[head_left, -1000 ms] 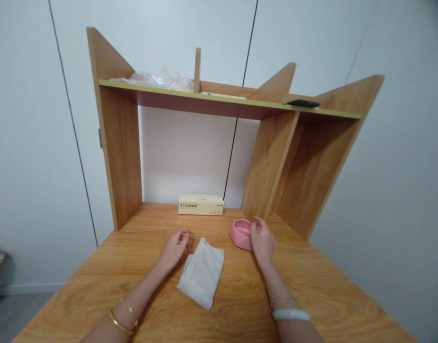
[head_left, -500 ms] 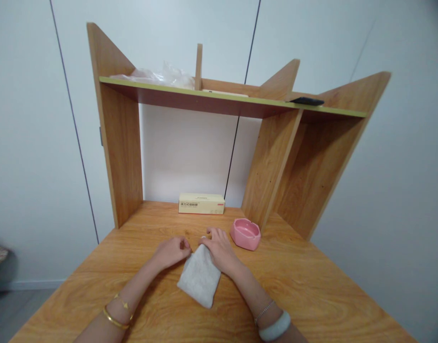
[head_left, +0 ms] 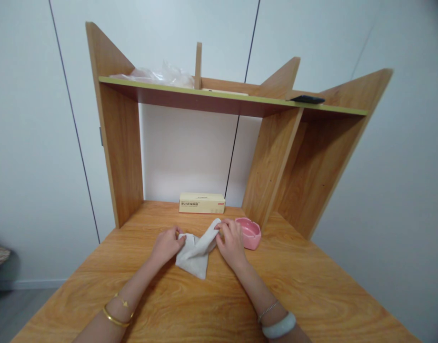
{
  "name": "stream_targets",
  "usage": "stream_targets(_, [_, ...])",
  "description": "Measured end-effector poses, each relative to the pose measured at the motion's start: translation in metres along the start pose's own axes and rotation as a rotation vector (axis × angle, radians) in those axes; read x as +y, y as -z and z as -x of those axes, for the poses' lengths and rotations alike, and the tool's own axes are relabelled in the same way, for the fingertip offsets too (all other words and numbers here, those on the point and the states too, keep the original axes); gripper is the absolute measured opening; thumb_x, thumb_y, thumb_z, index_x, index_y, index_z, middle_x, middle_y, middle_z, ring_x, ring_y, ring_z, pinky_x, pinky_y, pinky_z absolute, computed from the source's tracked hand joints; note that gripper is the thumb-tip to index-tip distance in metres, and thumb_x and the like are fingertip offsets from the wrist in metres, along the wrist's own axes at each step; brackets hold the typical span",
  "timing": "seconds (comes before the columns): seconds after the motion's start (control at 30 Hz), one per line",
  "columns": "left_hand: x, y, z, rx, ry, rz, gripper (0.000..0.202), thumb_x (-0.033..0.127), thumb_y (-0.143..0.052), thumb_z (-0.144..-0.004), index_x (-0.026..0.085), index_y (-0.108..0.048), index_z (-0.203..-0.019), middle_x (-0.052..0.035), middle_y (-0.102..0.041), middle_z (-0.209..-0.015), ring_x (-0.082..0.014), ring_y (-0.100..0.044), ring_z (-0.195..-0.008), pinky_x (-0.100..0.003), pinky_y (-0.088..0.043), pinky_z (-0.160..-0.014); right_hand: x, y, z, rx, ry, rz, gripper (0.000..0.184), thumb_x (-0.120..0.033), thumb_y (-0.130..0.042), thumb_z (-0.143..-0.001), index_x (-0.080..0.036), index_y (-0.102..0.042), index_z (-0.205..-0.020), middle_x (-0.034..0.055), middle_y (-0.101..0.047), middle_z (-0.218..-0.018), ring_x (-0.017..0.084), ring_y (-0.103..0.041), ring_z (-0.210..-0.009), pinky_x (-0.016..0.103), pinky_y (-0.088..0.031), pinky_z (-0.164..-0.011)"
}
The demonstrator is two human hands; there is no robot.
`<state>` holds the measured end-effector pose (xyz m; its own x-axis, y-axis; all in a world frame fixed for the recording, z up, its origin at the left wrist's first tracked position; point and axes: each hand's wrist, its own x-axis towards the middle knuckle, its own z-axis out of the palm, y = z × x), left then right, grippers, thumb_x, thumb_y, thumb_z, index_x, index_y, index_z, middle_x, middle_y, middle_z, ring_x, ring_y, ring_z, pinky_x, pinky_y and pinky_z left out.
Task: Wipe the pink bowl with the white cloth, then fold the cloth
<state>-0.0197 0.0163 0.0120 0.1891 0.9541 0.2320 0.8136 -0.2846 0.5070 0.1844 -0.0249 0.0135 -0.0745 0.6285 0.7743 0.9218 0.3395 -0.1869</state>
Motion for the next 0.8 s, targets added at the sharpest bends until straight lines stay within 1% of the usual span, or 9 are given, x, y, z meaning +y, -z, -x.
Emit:
stream_targets(0.03, [-0.002, 0.005, -0.001, 0.034, 0.018, -0.069, 0.021, 0.031, -0.044, -0.078, 0.017, -0.056, -0.088, -0.0055, -0.064, -0.073, -0.0195, -0.059, -0.072, -0.026, -0.036, -0.064, 0.000, 0.000, 0.000, 0.005, -0.006, 0.014, 0.014, -0.012, -0.045, -0.076, -0.019, -0.056, -0.082, 0.0057, -0.050, -0.096, 0.020, -0.041, -0.088, 0.031, -0.032, -0.076])
stream_targets(0.1, [-0.005, 0.015, -0.002, 0.088, 0.012, -0.218, 0.022, 0.030, -0.040, -0.082, 0.016, -0.054, -0.092, -0.0081, -0.065, -0.078, -0.0219, -0.060, -0.080, -0.029, -0.036, -0.070, -0.003, 0.001, 0.001, 0.004, -0.019, 0.050, 0.013, -0.011, -0.045, -0.074, -0.019, -0.055, -0.079, 0.0058, -0.050, -0.093, 0.020, -0.040, -0.085, 0.031, -0.031, -0.074])
stream_targets(0.17, [-0.008, 0.024, -0.003, 0.148, 0.018, -0.340, 0.026, 0.029, -0.033, -0.086, 0.014, -0.051, -0.097, -0.0108, -0.066, -0.082, -0.0241, -0.060, -0.086, -0.032, -0.036, -0.073, -0.007, 0.001, 0.001, -0.014, -0.028, 0.091, 0.012, -0.011, -0.046, -0.072, -0.019, -0.053, -0.076, 0.0055, -0.050, -0.089, 0.020, -0.039, -0.082, 0.031, -0.030, -0.071])
stream_targets(0.27, [-0.012, 0.032, -0.003, 0.215, 0.071, -0.438, 0.030, 0.028, -0.026, -0.088, 0.012, -0.048, -0.101, -0.0131, -0.066, -0.084, -0.0260, -0.060, -0.088, -0.034, -0.036, -0.073, -0.014, 0.000, 0.003, -0.065, -0.012, 0.130, 0.011, -0.011, -0.047, -0.070, -0.019, -0.053, -0.074, 0.0047, -0.050, -0.085, 0.020, -0.038, -0.078, 0.031, -0.028, -0.069])
stream_targets(0.33, [-0.015, 0.035, -0.004, 0.228, 0.112, -0.461, 0.030, 0.028, -0.025, -0.088, 0.012, -0.047, -0.102, -0.0135, -0.066, -0.087, -0.0260, -0.061, -0.088, -0.034, -0.037, -0.073, -0.018, -0.001, 0.004, -0.089, 0.000, 0.143, 0.011, -0.011, -0.048, -0.070, -0.020, -0.052, -0.074, 0.0043, -0.050, -0.085, 0.019, -0.038, -0.077, 0.031, -0.027, -0.068])
stream_targets(0.43, [-0.020, 0.036, -0.004, 0.192, 0.145, -0.484, 0.028, 0.027, -0.029, -0.086, 0.012, -0.049, -0.099, -0.0136, -0.066, -0.086, -0.0264, -0.061, -0.087, -0.034, -0.037, -0.072, -0.020, 0.000, 0.003, -0.101, -0.012, 0.171, 0.010, -0.012, -0.048, -0.071, -0.020, -0.052, -0.075, 0.0042, -0.049, -0.085, 0.019, -0.038, -0.077, 0.031, -0.025, -0.067])
stream_targets(0.53, [-0.022, 0.035, -0.004, 0.134, 0.153, -0.488, 0.026, 0.027, -0.034, -0.081, 0.014, -0.052, -0.094, -0.0137, -0.066, -0.086, -0.0275, -0.061, -0.087, -0.035, -0.038, -0.072, -0.020, 0.007, -0.003, -0.130, -0.033, 0.216, 0.009, -0.012, -0.049, -0.070, -0.020, -0.051, -0.075, 0.0039, -0.049, -0.084, 0.020, -0.038, -0.078, 0.031, -0.024, -0.068])
stream_targets(0.7, [-0.019, 0.033, -0.003, 0.067, 0.137, -0.441, 0.027, 0.029, -0.036, -0.078, 0.013, -0.054, -0.091, -0.0165, -0.065, -0.092, -0.0294, -0.059, -0.091, -0.037, -0.037, -0.074, -0.026, 0.035, -0.017, -0.225, -0.035, 0.318, 0.010, -0.011, -0.049, -0.069, -0.021, -0.050, -0.073, 0.0043, -0.051, -0.082, 0.020, -0.038, -0.078, 0.031, -0.022, -0.065])
stream_targets(0.8, [-0.016, 0.032, 0.000, 0.056, 0.148, -0.440, 0.028, 0.027, -0.039, -0.075, 0.012, -0.053, -0.093, -0.0178, -0.062, -0.098, -0.0311, -0.056, -0.096, -0.039, -0.035, -0.078, -0.032, 0.053, -0.013, -0.270, -0.030, 0.363, 0.012, -0.009, -0.050, -0.067, -0.020, -0.051, -0.073, 0.0049, -0.051, -0.081, 0.021, -0.039, -0.078, 0.032, -0.021, -0.065])
